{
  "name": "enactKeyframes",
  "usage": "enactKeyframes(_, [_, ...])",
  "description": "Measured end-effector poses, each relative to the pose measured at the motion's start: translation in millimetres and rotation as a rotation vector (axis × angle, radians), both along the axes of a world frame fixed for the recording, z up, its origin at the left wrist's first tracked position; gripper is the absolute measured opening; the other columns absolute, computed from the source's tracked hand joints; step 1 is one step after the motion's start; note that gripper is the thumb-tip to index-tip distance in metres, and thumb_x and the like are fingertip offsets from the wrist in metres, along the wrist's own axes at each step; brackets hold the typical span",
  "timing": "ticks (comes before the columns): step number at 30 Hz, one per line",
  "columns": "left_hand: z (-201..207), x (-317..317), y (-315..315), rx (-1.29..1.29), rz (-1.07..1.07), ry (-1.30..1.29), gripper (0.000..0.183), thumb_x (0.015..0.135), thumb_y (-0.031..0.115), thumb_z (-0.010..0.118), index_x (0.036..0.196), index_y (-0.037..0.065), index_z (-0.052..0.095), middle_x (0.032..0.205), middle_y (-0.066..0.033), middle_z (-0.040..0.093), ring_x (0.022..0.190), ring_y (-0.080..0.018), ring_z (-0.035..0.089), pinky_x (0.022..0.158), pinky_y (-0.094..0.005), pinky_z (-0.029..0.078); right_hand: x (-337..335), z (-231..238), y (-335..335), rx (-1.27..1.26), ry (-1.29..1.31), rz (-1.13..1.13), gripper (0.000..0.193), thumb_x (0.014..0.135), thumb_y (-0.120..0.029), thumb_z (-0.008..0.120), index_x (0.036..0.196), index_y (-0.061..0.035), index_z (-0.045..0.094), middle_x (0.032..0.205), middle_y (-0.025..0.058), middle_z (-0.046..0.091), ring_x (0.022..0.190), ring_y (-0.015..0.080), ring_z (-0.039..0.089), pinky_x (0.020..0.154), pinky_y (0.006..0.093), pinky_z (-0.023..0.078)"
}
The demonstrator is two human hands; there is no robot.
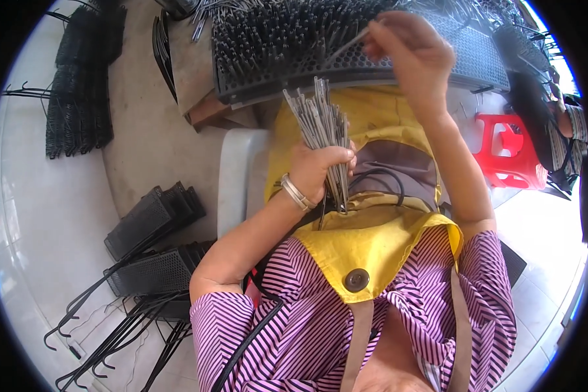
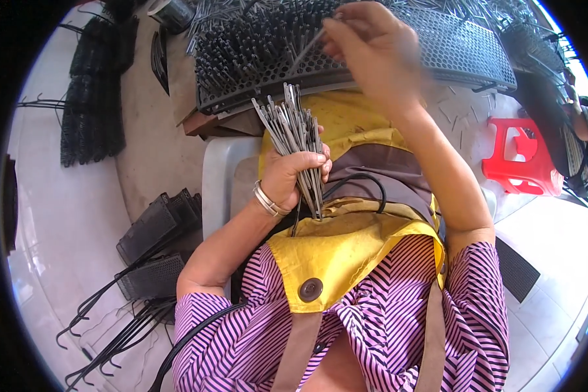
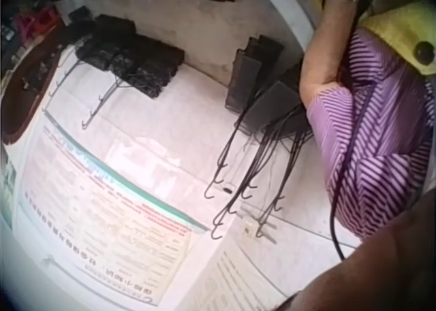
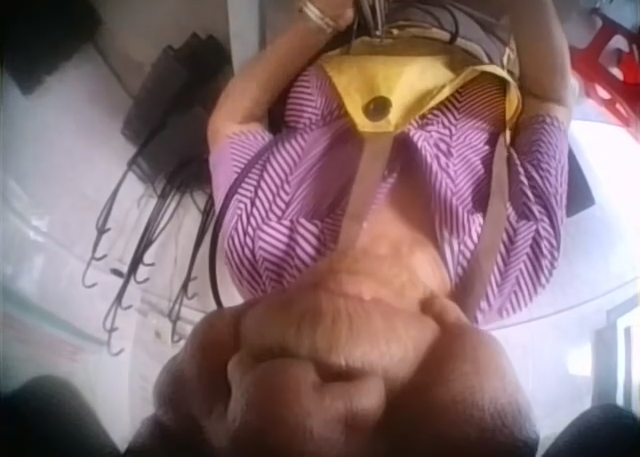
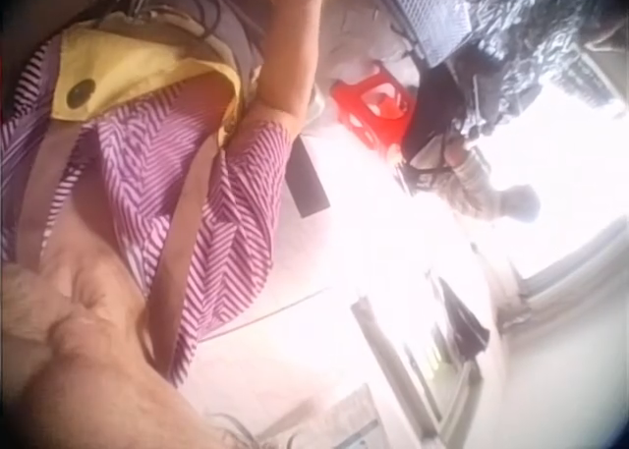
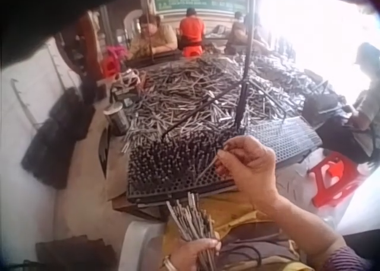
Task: Inserting thin metal rods into a plastic base or holder.
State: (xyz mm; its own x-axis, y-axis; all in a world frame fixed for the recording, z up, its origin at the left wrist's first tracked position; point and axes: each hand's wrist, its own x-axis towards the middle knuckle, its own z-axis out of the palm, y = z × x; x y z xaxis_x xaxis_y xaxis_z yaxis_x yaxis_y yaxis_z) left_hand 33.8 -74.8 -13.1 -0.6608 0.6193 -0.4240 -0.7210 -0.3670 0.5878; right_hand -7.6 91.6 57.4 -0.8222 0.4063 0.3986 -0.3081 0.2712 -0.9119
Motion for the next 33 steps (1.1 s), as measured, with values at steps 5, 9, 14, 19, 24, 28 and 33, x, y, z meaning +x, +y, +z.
enactKeyframes(5, [-3, 0, -1, -0.024, -0.016, -0.015, 0.04, 0.066, -0.004, 0.057, 0.104, 0.001, 0.046, 0.072, -0.0088, 0.056, 0.058, -0.0168, 0.055, 0.049, -0.0276, 0.046, -16, 0, -28, 0.188, 0.091, -0.018, 0.009, 0.077, 0.001, 0.058, 0.084, 0.0011, 0.052, 0.06, 0.0039, 0.058, 0.054, 0.0047, 0.053, 0.047, 0.0183, 0.041])
enactKeyframes(9, [-3, 0, -2, -0.034, -0.038, -0.016, 0.043, 0.067, -0.002, 0.058, 0.108, 0.002, 0.044, 0.075, -0.0087, 0.055, 0.06, -0.0173, 0.055, 0.051, -0.0281, 0.045, -31, -19, -28, 0.46, 0.221, -0.021, 0.014, 0.075, -0.008, 0.062, 0.086, -0.0008, 0.056, 0.069, 0.0128, 0.062, 0.058, 0.0214, 0.062, 0.049, 0.0257, 0.047])
enactKeyframes(14, [0, 1, -2, -0.033, -0.035, -0.036, 0.043, 0.067, -0.002, 0.058, 0.108, 0.002, 0.044, 0.074, -0.0089, 0.055, 0.06, -0.0173, 0.055, 0.051, -0.028, 0.045, -44, -26, -24, 0.793, 0.265, 0.043, 0.008, 0.07, -0.01, 0.058, 0.074, -0.0038, 0.056, 0.062, 0.0131, 0.056, 0.061, 0.0318, 0.057, 0.053, 0.0393, 0.045])
enactKeyframes(19, [-1, 0, -1, -0.047, -0.039, -0.019, 0.043, 0.067, -0.002, 0.057, 0.108, 0.001, 0.043, 0.074, -0.0091, 0.055, 0.06, -0.0173, 0.055, 0.051, -0.028, 0.045, -52, -21, -26, 1.056, 0.08, 0.154, 0.01, 0.06, -0.008, 0.055, 0.07, -0.0044, 0.056, 0.067, 0.0138, 0.056, 0.064, 0.0337, 0.055, 0.057, 0.0424, 0.044])
enactKeyframes(24, [-1, -1, -2, -0.054, -0.051, -0.025, 0.044, 0.066, -0.002, 0.057, 0.108, 0.001, 0.043, 0.074, -0.0092, 0.055, 0.06, -0.0176, 0.054, 0.051, -0.028, 0.045, -42, -22, -25, 0.954, 0.183, 0.121, 0.009, 0.07, -0.013, 0.059, 0.074, -0.0048, 0.057, 0.066, 0.0134, 0.054, 0.061, 0.0326, 0.055, 0.052, 0.0398, 0.044])
enactKeyframes(28, [0, 0, -3, -0.047, -0.034, -0.045, 0.043, 0.066, -0.003, 0.057, 0.107, 0.001, 0.044, 0.074, -0.009, 0.055, 0.06, -0.0178, 0.054, 0.051, -0.0281, 0.045, -8, -21, -17, 0.68, 0.141, 0.019, 0.025, 0.071, -0.015, 0.065, 0.09, -0.0011, 0.059, 0.071, 0.0139, 0.058, 0.058, 0.0286, 0.057, 0.053, 0.033, 0.046])
enactKeyframes(33, [2, 0, 0, 0.035, -0.089, 0.091, 0.032, 0.064, -0.004, 0.06, 0.093, 0.001, 0.05, 0.072, -0.0087, 0.057, 0.056, -0.0164, 0.055, 0.05, -0.0265, 0.045, 16, -17, -13, 0.022, -0.5, 0.346, 0.021, 0.073, -0.009, 0.062, 0.088, 0.0048, 0.058, 0.067, 0.0071, 0.06, 0.057, 0.0096, 0.054, 0.051, 0.0238, 0.042])
